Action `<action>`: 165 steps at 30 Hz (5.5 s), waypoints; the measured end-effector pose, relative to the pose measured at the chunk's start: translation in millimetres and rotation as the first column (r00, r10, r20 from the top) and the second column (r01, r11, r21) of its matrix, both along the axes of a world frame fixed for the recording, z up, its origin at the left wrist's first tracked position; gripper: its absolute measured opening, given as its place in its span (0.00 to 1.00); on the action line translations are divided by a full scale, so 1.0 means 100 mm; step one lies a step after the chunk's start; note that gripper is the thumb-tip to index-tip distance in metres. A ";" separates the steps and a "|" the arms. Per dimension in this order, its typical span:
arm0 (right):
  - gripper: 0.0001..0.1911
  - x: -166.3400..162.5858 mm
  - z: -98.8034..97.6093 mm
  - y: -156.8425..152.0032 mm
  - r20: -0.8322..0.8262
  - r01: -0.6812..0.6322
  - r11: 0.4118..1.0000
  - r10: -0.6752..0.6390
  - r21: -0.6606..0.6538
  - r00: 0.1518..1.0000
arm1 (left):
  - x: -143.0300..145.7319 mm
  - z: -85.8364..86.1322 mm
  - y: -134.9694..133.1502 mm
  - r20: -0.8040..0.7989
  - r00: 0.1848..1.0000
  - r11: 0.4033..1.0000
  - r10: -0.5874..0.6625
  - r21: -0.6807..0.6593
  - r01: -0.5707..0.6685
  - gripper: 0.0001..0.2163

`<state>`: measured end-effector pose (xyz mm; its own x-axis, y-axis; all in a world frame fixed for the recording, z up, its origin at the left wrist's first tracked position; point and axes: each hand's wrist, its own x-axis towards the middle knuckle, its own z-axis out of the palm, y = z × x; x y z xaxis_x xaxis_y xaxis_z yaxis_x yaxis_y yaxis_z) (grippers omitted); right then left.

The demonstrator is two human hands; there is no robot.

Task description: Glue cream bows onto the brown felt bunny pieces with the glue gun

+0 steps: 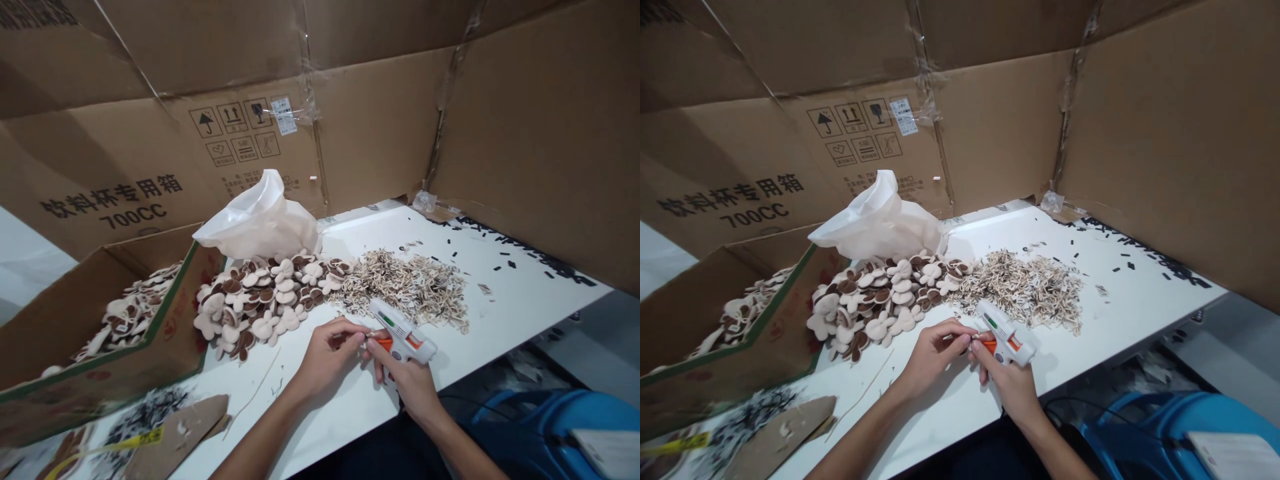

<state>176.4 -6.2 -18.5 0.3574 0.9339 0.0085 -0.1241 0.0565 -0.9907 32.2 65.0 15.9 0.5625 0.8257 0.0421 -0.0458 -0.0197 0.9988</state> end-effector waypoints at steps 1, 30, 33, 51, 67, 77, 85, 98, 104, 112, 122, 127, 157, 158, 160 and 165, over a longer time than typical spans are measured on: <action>0.20 0.00 0.00 0.00 0.000 0.004 1.000 -0.004 -0.005 1.000 | 0.00 0.00 -0.01 0.003 1.000 1.000 0.003 -0.014 -0.003 0.11; 0.21 0.01 -0.04 0.01 0.015 -0.006 1.000 0.006 0.006 1.000 | -0.02 -0.08 -0.03 -0.117 0.989 0.994 0.090 0.067 -0.082 0.13; 0.21 0.01 -0.06 0.01 0.037 0.004 1.000 -0.004 0.003 0.999 | -0.02 -0.10 -0.03 -0.119 0.989 0.995 0.092 0.050 -0.087 0.13; 0.23 0.00 -0.09 0.03 0.003 0.051 0.999 -0.051 -0.015 0.999 | -0.01 -0.08 -0.02 -0.208 0.964 0.976 0.163 0.178 -0.127 0.13; 0.24 -0.02 -0.09 0.04 -0.023 0.069 0.997 -0.070 -0.046 0.997 | -0.05 -0.03 -0.03 -0.291 0.936 0.874 0.198 0.485 -0.034 0.09; 0.19 0.00 -0.05 0.03 0.063 0.043 0.999 -0.042 -0.013 0.997 | -0.04 -0.09 -0.01 -0.139 0.989 0.998 0.043 0.058 -0.036 0.13; 0.20 -0.01 -0.04 0.02 0.047 0.076 0.996 -0.073 -0.052 0.996 | 0.01 -0.11 -0.05 0.039 0.999 0.995 -0.005 -0.094 0.009 0.12; 0.21 0.01 -0.07 0.02 0.053 0.032 0.998 -0.028 -0.059 0.998 | -0.02 -0.11 -0.02 -0.209 0.971 0.982 0.114 0.173 -0.078 0.13; 0.19 0.02 -0.07 0.03 -0.001 0.046 0.999 -0.046 -0.019 0.999 | -0.01 -0.15 0.00 -0.178 0.977 0.990 0.113 0.100 -0.097 0.14; 0.20 0.01 -0.10 0.04 -0.046 0.037 0.999 -0.039 -0.032 0.998 | -0.01 -0.10 -0.03 -0.191 0.971 0.975 0.146 0.192 -0.109 0.11; 0.20 -0.01 -0.12 0.02 -0.006 0.049 0.998 -0.049 -0.040 0.999 | 0.00 -0.08 -0.02 -0.202 0.966 0.979 0.162 0.155 -0.132 0.12; 0.18 -0.01 -0.07 0.01 0.003 0.061 0.998 -0.061 -0.010 0.998 | -0.03 -0.07 -0.02 -0.233 0.962 0.966 0.143 0.245 -0.084 0.11; 0.19 0.01 -0.07 0.01 -0.098 0.042 0.999 -0.039 0.029 0.994 | -0.05 0.01 -0.03 -0.216 0.966 0.876 0.141 0.481 -0.020 0.08; 0.19 0.01 -0.08 0.01 -0.103 0.052 0.998 -0.049 0.024 0.994 | -0.05 0.01 -0.03 -0.216 0.967 0.874 0.134 0.485 -0.013 0.08; 0.21 0.01 -0.10 0.02 -0.083 0.068 0.998 -0.066 0.015 0.994 | -0.06 0.00 -0.03 -0.216 0.968 0.870 0.130 0.493 -0.007 0.08; 0.23 0.01 -0.14 0.02 -0.031 0.059 0.998 -0.059 0.005 0.998 | -0.05 -0.03 -0.03 -0.224 0.963 0.871 0.150 0.491 -0.022 0.06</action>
<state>177.4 -3.8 -32.8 0.4123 0.9110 0.0023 -0.1513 0.0709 -0.9859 27.2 61.7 12.5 0.5352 0.7839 0.3147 0.2243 -0.4911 0.8417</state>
